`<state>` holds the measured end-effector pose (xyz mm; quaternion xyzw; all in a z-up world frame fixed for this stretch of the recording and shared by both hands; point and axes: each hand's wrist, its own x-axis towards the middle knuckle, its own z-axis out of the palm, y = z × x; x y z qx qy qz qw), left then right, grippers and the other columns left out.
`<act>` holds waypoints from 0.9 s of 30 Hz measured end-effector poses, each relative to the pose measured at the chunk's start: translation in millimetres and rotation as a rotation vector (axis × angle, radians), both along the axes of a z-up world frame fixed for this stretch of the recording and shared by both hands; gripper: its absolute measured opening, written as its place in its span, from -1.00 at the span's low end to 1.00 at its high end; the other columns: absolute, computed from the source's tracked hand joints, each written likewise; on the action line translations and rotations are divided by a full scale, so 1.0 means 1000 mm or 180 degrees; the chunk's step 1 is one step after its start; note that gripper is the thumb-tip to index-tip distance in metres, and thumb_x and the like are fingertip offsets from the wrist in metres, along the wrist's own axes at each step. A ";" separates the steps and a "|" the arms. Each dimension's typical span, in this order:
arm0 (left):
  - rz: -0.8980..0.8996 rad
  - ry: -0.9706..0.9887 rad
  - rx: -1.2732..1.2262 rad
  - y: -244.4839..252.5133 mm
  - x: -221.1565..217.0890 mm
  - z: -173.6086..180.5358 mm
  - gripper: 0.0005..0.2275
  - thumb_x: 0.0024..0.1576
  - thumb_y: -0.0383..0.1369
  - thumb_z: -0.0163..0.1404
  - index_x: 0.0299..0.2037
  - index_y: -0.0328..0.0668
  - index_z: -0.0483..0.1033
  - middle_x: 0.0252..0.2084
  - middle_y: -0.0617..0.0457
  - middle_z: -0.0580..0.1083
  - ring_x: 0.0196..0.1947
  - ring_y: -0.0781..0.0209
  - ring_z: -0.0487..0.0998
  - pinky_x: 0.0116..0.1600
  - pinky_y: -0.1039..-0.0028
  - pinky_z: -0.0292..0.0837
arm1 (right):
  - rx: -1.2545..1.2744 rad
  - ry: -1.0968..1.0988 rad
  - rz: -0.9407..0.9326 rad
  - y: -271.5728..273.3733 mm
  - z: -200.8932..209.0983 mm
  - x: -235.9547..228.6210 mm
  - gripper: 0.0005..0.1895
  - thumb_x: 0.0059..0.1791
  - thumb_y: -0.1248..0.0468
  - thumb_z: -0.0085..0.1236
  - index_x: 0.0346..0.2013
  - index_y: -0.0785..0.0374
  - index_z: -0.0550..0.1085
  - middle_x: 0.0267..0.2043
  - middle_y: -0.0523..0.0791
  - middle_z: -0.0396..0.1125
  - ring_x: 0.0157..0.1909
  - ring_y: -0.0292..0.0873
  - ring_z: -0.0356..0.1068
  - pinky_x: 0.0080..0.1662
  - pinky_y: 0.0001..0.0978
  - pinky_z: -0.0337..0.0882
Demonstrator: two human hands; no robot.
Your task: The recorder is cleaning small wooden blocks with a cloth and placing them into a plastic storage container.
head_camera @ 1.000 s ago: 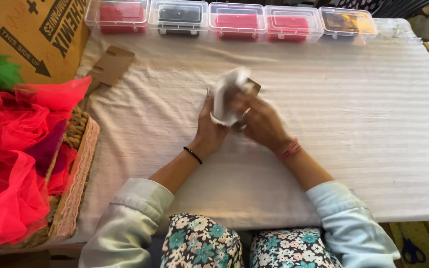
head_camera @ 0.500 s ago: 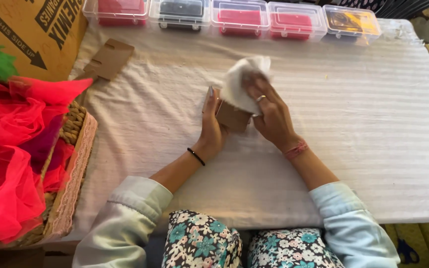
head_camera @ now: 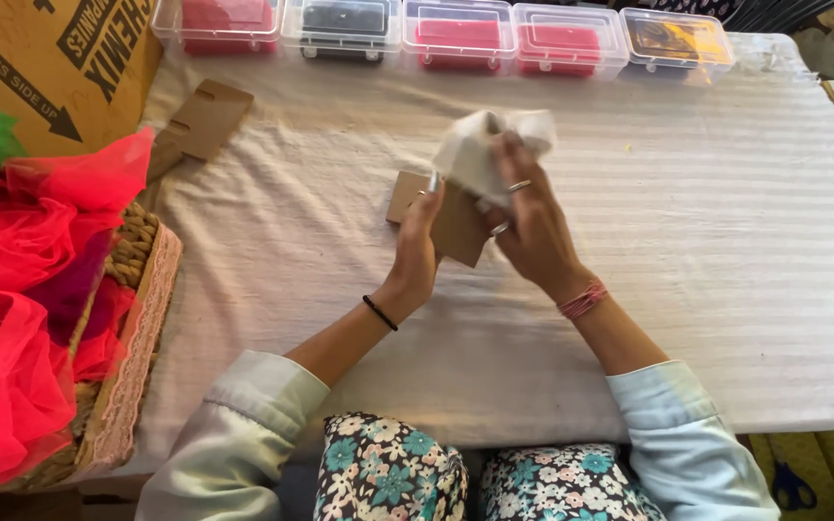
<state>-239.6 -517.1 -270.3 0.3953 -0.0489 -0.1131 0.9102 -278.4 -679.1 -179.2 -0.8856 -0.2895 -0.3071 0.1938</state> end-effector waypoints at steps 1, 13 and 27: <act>0.0001 -0.0008 0.0000 0.001 -0.003 0.006 -0.46 0.23 0.02 -0.16 0.33 -0.09 0.26 0.19 0.14 0.40 0.23 0.27 0.37 0.23 0.51 0.38 | 0.0000 -0.0008 0.0001 -0.003 -0.002 0.001 -0.30 -0.03 0.37 0.14 0.40 0.49 0.25 0.44 0.31 0.10 0.48 0.27 0.07 0.42 0.02 0.18; 0.1789 -0.3031 0.3146 0.010 -0.032 0.060 -0.66 0.46 -0.21 -0.21 0.37 -0.15 0.26 0.14 -0.09 0.47 0.13 0.09 0.50 0.24 0.22 0.48 | 0.3621 0.1566 0.0229 0.007 -0.019 -0.003 -0.73 0.13 0.20 0.13 -0.09 0.41 0.45 -0.42 -0.18 0.33 -0.53 -0.38 0.33 -0.50 -0.56 0.39; -0.0630 0.0582 0.0332 -0.014 -0.039 0.056 -0.38 0.23 0.05 -0.56 0.47 0.00 -0.12 0.43 -0.07 0.12 0.42 -0.02 0.17 0.35 0.09 0.31 | 0.1258 0.0570 0.0410 0.043 -0.030 -0.007 -0.48 0.28 0.20 -0.37 0.55 0.28 0.03 0.65 0.07 -0.21 0.68 0.06 -0.24 0.60 0.09 -0.06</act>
